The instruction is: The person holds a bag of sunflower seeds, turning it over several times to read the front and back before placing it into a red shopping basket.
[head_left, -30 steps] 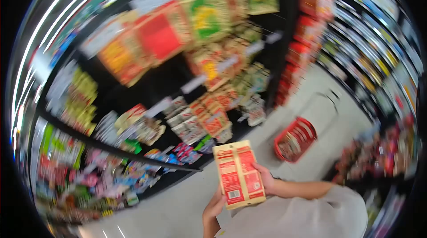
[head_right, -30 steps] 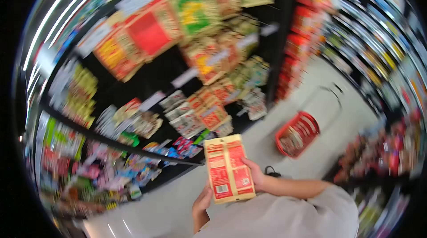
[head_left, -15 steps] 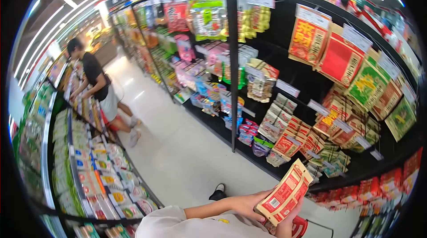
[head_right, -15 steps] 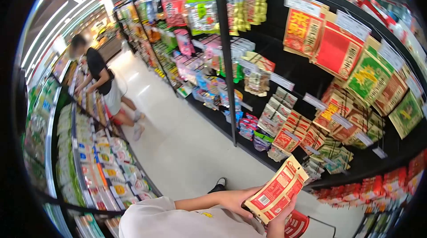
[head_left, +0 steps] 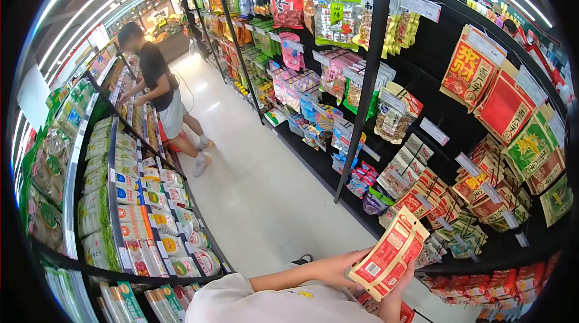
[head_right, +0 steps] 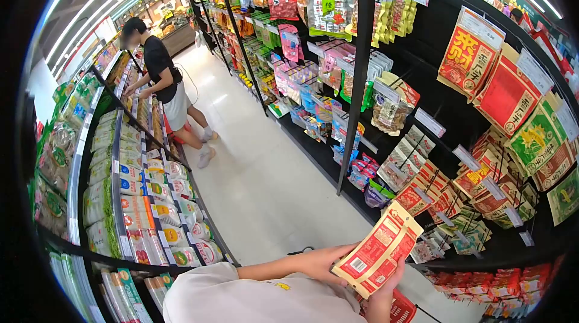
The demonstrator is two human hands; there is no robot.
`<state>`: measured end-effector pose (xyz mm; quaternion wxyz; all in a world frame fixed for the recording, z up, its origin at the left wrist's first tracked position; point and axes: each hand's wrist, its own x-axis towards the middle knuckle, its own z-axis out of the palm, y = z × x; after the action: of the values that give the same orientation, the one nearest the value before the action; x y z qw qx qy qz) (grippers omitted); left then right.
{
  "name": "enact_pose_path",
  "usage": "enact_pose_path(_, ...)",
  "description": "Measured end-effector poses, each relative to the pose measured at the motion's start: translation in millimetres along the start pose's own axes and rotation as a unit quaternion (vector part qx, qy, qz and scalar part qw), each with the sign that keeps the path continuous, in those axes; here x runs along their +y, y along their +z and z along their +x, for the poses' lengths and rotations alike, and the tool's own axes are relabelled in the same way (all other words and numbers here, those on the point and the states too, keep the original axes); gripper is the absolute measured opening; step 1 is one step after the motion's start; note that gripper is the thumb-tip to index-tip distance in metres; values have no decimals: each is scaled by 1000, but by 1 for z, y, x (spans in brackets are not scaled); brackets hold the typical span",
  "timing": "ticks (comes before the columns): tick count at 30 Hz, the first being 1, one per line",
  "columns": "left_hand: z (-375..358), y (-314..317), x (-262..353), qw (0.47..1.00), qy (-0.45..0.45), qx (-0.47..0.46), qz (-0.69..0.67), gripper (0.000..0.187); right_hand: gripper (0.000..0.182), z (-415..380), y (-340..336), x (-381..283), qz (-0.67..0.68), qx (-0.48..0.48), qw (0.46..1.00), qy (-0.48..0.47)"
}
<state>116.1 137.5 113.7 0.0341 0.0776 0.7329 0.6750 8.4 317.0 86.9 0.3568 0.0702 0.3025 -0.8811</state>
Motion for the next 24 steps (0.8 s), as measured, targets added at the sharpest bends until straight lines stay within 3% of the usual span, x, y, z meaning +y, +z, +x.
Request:
enact_pose_path(5,3,-35,-8,998,-7,-61,-20,109,64,12,-27,27,8,13,1000,-18)
enact_pose_path(9,6,-33,-48,986,13,-163,12,106,58,3,-72,35,31,185,982,-14)
enact_pose_path(11,7,-31,-55,985,27,-172,-14,102,56,-8,-68,32,-92,159,980,-77)
enact_pose_path(14,15,-27,-60,963,-80,-198,-162,95,57,-21,-81,33,42,157,985,-52)
enact_pose_path(17,33,-27,-56,957,-127,-187,-182,91,60,-25,-78,21,62,94,993,-35)
enact_pose_path(21,63,-4,-51,979,-90,-111,-145,88,62,-14,-78,2,24,111,993,-21)
enact_pose_path(24,87,9,-46,956,-150,-80,-238,86,58,3,-69,-22,-14,136,991,6)
